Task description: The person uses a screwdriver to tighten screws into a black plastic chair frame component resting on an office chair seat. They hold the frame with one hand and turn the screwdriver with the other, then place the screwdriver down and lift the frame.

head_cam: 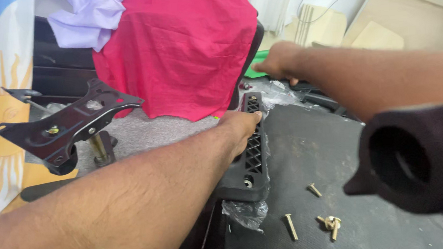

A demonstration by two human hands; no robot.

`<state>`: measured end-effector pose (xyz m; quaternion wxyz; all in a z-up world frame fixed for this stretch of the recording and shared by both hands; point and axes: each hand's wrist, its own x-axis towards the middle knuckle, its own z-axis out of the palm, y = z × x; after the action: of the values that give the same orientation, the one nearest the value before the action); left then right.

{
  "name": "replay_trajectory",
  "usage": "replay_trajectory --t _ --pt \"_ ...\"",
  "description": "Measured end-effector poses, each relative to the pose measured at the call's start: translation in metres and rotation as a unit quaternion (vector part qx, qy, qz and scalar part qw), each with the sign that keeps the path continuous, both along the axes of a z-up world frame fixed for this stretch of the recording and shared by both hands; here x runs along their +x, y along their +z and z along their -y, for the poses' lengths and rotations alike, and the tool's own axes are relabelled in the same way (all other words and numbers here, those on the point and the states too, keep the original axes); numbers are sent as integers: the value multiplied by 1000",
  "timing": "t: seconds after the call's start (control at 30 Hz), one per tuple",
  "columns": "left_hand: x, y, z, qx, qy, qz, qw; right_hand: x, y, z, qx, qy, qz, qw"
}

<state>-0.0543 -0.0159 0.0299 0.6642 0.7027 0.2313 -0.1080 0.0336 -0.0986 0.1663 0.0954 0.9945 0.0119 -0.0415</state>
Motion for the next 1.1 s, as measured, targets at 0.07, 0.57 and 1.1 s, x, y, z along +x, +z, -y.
replay_trajectory --t 0.07,0.57,1.1 --pt "5 -4 -5 -15 -5 40 999 0 -36 0 29 42 -38 998" --pt "17 -20 -18 -223 -193 -43 954 -26 -80 81 415 37 -12 909" --pt "-49 -32 -49 -283 -300 -35 910 -137 -111 128 234 91 73 965"
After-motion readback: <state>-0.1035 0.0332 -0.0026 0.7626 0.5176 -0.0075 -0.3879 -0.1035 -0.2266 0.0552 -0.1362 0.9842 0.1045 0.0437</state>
